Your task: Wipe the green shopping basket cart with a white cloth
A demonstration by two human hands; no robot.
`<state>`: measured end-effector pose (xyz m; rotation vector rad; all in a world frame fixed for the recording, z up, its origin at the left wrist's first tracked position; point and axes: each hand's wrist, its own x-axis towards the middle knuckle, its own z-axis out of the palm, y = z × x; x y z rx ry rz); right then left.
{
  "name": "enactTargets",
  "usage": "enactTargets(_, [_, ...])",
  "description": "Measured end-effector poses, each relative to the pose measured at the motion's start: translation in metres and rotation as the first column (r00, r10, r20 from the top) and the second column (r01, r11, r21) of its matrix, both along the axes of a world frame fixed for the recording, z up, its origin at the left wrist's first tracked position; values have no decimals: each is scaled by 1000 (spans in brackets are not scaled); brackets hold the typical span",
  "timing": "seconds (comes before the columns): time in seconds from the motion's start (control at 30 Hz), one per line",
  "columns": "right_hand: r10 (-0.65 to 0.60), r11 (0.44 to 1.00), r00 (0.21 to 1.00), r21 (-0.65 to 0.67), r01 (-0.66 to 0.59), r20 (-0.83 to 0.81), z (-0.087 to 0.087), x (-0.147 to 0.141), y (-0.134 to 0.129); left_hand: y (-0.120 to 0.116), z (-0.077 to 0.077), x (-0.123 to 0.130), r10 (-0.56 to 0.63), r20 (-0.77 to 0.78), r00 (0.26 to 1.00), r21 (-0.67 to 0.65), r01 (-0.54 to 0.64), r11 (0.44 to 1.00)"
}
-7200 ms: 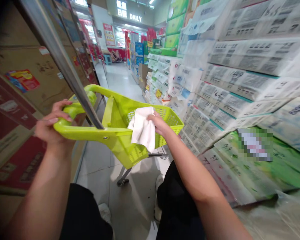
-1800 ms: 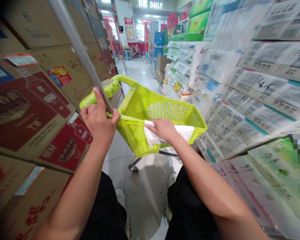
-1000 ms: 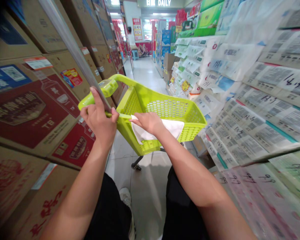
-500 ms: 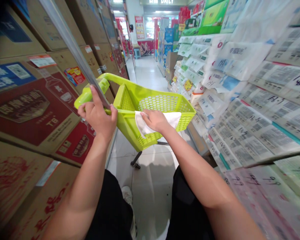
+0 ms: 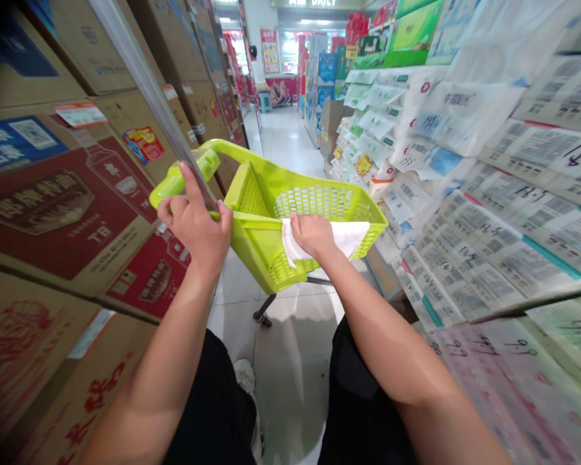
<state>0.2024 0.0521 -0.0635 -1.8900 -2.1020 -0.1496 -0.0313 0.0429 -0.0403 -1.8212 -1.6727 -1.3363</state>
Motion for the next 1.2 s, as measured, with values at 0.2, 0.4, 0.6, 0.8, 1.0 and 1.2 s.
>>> enactTargets(0.2, [135, 987, 984, 99, -124, -113, 15, -56, -7, -6, 4, 12, 46, -57, 997, 1, -46, 999])
enactTargets(0.4, [172, 984, 968, 81, -160, -181, 24, -71, -3, -7, 4, 15, 25, -52, 998, -11, -26, 1000])
enactTargets(0.6, [16, 997, 991, -75, -26, -130, 11, -11, 14, -6, 6, 12, 12, -64, 998, -18, -13, 1000])
enactTargets(0.8, [-42, 999, 998, -27, 41, -52, 3, 7, 14, -8, 8, 23, -22, -6, 1000, -59, 22, 998])
enactTargets(1.0, [247, 963, 957, 146, -226, -151, 18, -46, -1, -7, 7, 33, -20, -19, 1000, -50, 19, 999])
enactTargets(1.2, [389, 912, 913, 194, -362, -123, 18, -55, -5, -4, 5, 23, -16, -12, 1000, -46, 16, 999])
